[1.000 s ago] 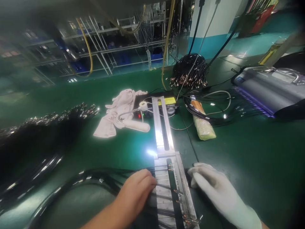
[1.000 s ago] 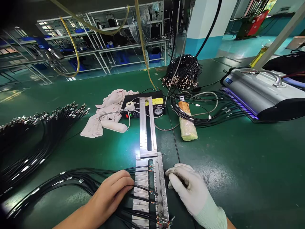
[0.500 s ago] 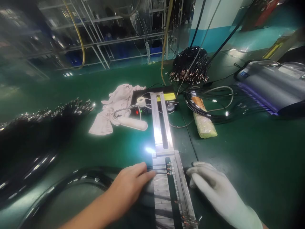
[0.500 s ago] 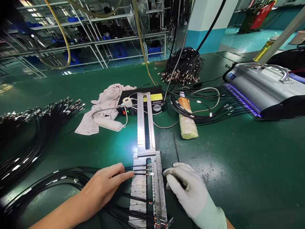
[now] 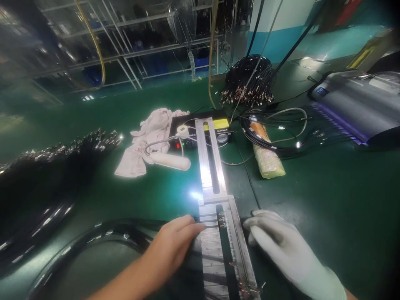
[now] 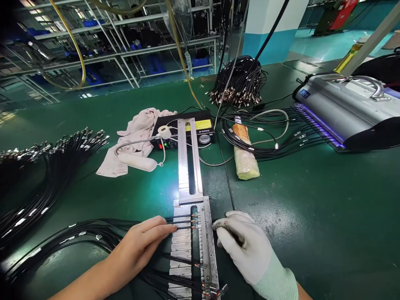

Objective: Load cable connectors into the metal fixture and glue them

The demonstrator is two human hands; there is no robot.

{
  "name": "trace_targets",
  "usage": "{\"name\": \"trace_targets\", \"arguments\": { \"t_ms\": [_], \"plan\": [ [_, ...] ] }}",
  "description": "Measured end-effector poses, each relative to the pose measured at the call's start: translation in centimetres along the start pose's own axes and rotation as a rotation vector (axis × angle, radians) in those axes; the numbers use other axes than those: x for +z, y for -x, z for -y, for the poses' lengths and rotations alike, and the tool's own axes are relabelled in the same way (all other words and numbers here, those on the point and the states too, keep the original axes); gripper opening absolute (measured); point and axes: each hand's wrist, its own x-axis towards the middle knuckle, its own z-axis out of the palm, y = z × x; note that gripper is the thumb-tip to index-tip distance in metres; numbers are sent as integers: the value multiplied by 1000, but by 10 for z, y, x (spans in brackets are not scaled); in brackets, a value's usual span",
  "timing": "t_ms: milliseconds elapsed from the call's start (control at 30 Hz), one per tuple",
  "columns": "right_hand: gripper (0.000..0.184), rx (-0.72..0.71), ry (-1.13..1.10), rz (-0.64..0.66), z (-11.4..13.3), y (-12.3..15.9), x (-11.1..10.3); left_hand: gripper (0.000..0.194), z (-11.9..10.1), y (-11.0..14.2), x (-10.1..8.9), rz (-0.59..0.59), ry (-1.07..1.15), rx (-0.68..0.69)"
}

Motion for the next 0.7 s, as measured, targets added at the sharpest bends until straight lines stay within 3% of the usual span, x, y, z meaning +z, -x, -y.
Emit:
{"name": "trace_targets", "arguments": {
  "t_ms": [67, 133, 267, 433, 500, 700],
  "plan": [
    [27, -10, 0, 2, 1, 0, -1, 34, 3, 11, 12, -152, -170, 4],
    [27, -18, -5, 2, 2, -1, -1, 41, 4, 21, 21, -214, -323, -20],
    [28, -3, -9, 3, 3, 0, -1, 48, -1, 26, 21, -94, -311, -33],
    [32, 22, -12, -1, 2, 1, 0, 24, -14, 20, 7, 47, -59, -37],
    [35, 28, -15, -3, 3, 1, 0, 18, -15, 21, 7, 40, 12, -1],
    [31, 20, -12, -18, 4, 1, 0, 29, -10, 19, 3, -9, 2, 10]
  ]
}}
